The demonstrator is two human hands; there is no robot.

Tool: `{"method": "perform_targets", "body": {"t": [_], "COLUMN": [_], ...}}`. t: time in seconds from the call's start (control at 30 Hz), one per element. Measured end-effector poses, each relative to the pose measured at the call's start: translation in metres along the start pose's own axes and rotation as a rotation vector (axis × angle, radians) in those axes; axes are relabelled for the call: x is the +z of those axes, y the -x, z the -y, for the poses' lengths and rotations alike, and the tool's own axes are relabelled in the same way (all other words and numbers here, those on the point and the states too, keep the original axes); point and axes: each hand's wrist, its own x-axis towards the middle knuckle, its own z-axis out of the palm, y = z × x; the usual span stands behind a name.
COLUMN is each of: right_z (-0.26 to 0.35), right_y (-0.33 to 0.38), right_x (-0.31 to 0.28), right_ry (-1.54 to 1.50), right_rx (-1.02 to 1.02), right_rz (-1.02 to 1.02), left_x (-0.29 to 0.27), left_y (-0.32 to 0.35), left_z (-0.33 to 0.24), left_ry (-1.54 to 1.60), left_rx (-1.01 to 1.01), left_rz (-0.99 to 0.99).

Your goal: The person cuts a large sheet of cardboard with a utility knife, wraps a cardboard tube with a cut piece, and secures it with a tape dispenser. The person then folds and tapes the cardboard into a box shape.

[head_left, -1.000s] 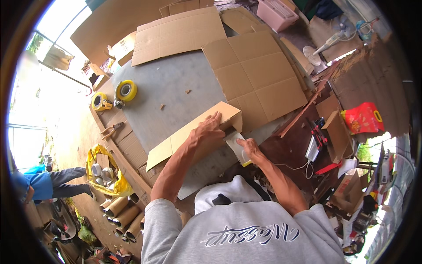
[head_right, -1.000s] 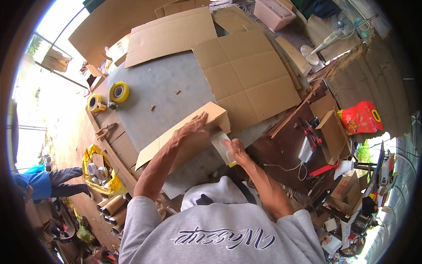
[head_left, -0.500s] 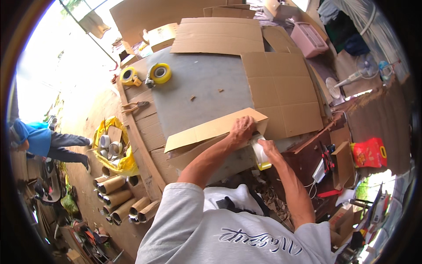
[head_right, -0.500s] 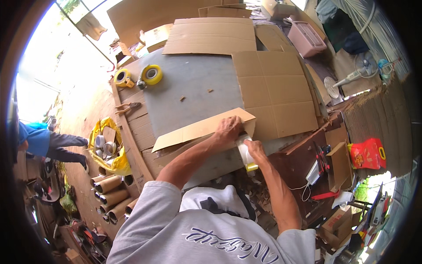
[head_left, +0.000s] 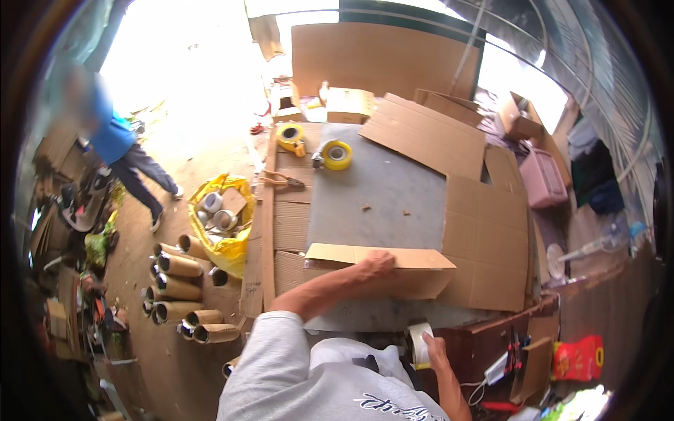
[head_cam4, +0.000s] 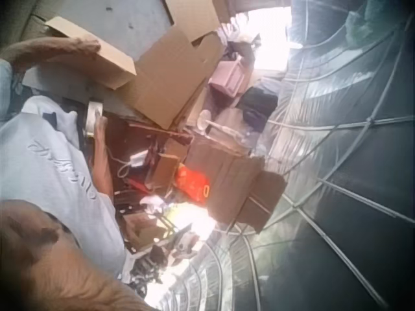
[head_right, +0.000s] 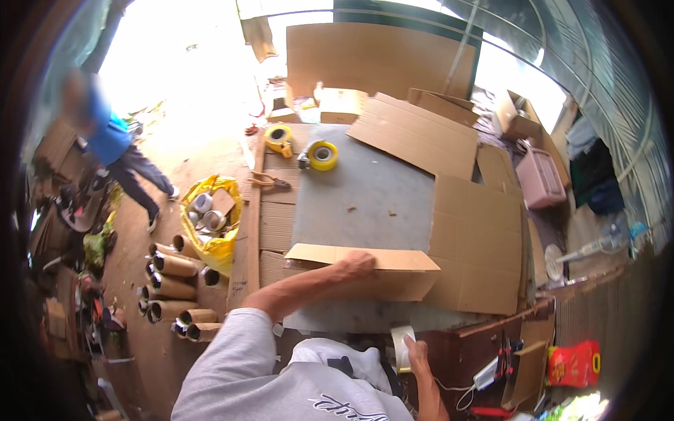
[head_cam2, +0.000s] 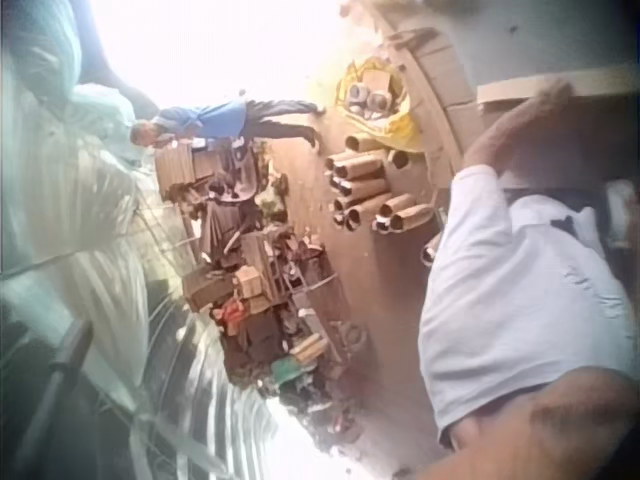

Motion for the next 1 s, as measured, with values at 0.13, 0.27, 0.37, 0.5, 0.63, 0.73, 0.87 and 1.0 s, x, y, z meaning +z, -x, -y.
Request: {"method": "perform_targets", "body": {"t": [0.13, 0.27, 0.37, 0.5, 0.63, 0.73, 0.87, 1.0], "right_z": [-0.029, -0.013, -0.022, 0.039, 0.058, 0.071, 0.113, 0.147], "right_y": [0.003, 0.008, -0.011, 0.018, 0.025, 0.038, 0.063, 0.079], "right_x": [-0.003, -0.002, 0.015, 0.008, 0.013, 0.021, 0.033, 0.056], "right_ry": [-0.166, -0.135, -0.13, -0.046, -0.072, -0.156, -0.146, -0.149], "right_rx": [-0.024, -0.029, -0.129, -0.18, -0.268, -0.323, -0.415, -0.456], "right_rz": [-0.089, 0.061, 0.021, 0.136, 0.143, 0.168, 0.227, 0.237], "left_x": [-0.057, -0.037, -0.022, -0.015, 0.003, 0.016, 0.033, 0.023], "left_y": [0.145, 0.187, 0.178, 0.191, 0.193, 0.19, 0.195, 0.196], "left_z": [0.064, 0.081, 0.074, 0.047, 0.036, 0.031, 0.023, 0.037], "left_ry": [-0.026, -0.077, -0.149, -0.091, -0.135, -0.136, -0.128, -0.064], "left_rx": [0.069, -0.001, 0.03, -0.187, -0.176, -0.151, -0.074, -0.007], "left_rz": [-0.239, -0.456, -0.692, -0.553, -0.687, -0.765, -0.89, -0.776]}}
